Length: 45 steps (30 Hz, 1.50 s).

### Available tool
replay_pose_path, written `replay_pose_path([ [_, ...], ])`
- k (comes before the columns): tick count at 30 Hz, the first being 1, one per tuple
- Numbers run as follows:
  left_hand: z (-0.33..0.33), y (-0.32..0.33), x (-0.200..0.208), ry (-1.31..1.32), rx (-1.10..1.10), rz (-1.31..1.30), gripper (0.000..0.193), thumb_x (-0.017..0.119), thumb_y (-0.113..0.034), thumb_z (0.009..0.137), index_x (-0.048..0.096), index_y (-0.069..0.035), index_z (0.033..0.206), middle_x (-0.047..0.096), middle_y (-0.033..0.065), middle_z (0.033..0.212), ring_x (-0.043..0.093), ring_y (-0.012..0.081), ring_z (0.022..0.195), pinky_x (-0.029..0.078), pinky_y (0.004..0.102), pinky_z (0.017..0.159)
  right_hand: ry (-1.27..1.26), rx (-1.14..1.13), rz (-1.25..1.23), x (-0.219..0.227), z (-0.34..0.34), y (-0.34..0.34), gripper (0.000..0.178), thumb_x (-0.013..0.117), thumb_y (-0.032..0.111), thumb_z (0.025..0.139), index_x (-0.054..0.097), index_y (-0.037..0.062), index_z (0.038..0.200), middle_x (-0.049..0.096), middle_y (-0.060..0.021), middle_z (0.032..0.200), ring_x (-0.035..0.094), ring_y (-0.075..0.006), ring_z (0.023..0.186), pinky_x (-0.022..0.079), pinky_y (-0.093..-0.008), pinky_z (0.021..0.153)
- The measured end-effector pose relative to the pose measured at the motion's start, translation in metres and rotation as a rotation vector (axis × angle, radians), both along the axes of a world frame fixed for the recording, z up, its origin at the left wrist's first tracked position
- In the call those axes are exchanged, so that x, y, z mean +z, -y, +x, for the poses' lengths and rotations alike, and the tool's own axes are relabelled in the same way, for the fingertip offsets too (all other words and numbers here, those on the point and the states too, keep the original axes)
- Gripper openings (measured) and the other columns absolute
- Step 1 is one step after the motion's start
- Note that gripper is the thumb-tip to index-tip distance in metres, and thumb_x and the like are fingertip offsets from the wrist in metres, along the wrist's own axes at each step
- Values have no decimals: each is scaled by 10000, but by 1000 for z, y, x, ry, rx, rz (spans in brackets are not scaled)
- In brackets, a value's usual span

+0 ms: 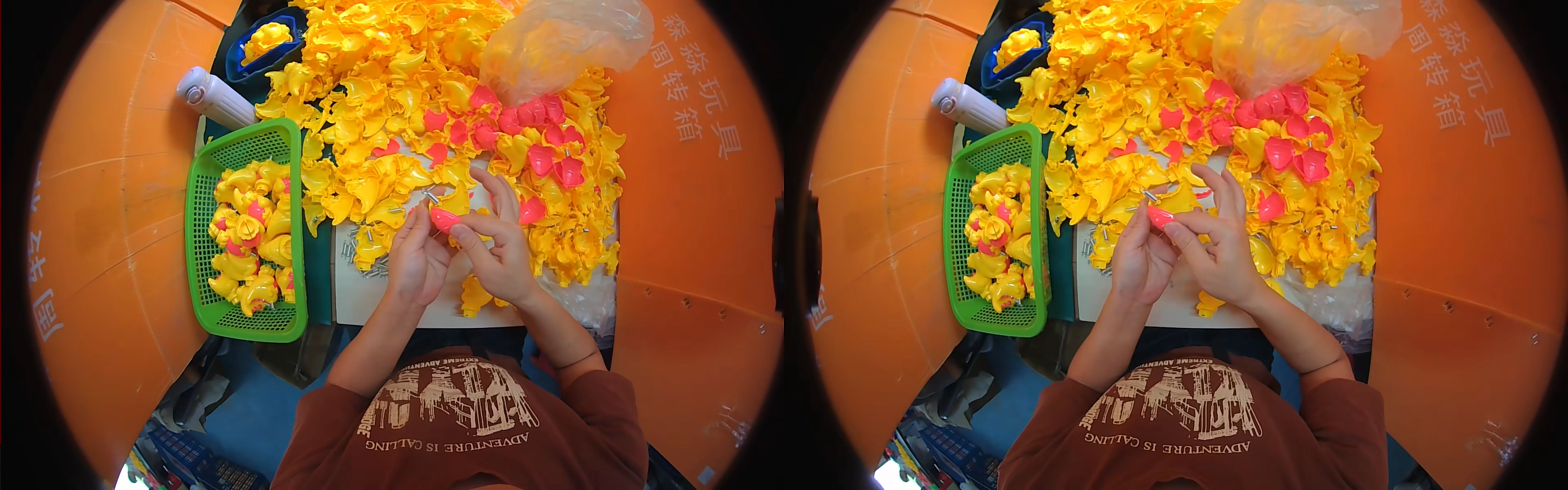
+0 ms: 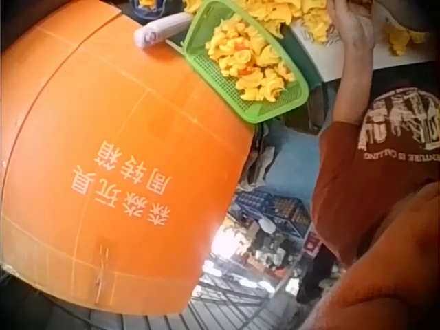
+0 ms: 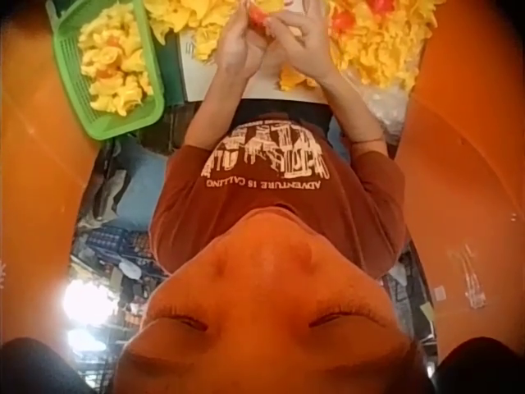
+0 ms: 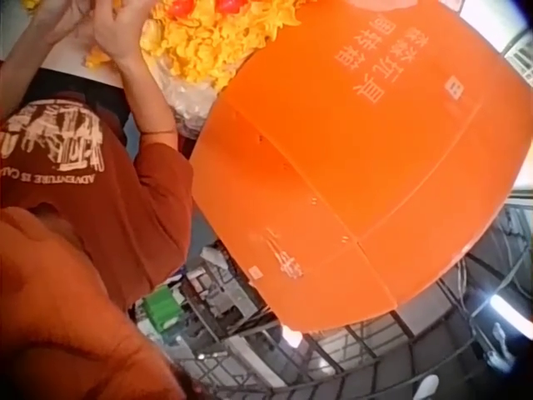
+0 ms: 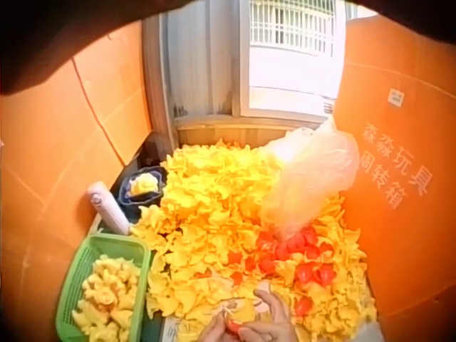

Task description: Assembling small yellow rubber duck toys by manually attaching pink plastic components.

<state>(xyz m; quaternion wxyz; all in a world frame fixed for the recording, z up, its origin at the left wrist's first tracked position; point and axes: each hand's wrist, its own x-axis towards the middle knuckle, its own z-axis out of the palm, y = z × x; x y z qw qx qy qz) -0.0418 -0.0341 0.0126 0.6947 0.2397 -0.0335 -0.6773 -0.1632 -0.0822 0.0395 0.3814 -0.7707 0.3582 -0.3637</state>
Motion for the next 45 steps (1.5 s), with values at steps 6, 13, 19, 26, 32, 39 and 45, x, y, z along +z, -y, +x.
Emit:
replay_pose_path([
  [6,0,-4,-2,-45,11,-17,367,377,-254,972,408,-46,1274,541,78,1115,527,173,1022,430,349,892,48,15,88,-4,1,2,136,632,179,792,701,84,859,422,-201,1288,284,-399,1250,111,-484,1070],
  [13,0,-7,1,-79,17,-12,372,363,-241,974,391,-44,1288,536,85,1123,525,185,1025,421,358,908,-22,23,6,4,1,-2,116,639,155,780,701,86,849,460,-182,1253,308,-373,1242,150,-477,1061],
  [19,-7,-10,12,-96,69,41,362,363,-246,974,405,-39,1268,524,104,1152,518,202,1055,419,362,915,-141,23,-158,11,4,-4,120,627,123,778,698,77,863,456,-189,1264,337,-356,1243,171,-461,1064],
  [26,21,-20,-2,92,227,-8,325,415,-184,958,420,-15,1236,517,141,1194,541,244,1060,453,371,886,47,132,-30,0,9,11,261,615,112,792,650,74,1048,362,-201,1362,329,-370,1257,233,-424,1046],
  [32,58,-33,-4,336,259,-82,409,389,-209,962,343,48,1277,448,195,1280,482,344,1153,430,418,952,-405,78,-166,-26,2,36,170,639,163,748,664,58,878,607,-109,972,495,-278,1024,369,-381,884],
  [39,53,-43,-10,360,220,-11,409,406,-202,956,342,46,1275,447,197,1279,490,350,1144,441,413,940,-920,119,-393,-47,18,21,127,647,217,701,669,92,698,594,-37,733,508,-218,863,374,-348,785],
  [45,51,-44,-12,308,142,9,389,420,-189,956,373,28,1275,502,175,1223,533,298,1099,445,392,919,-901,144,-285,-35,2,23,91,629,179,693,664,95,706,591,-33,760,504,-214,879,360,-348,820],
])
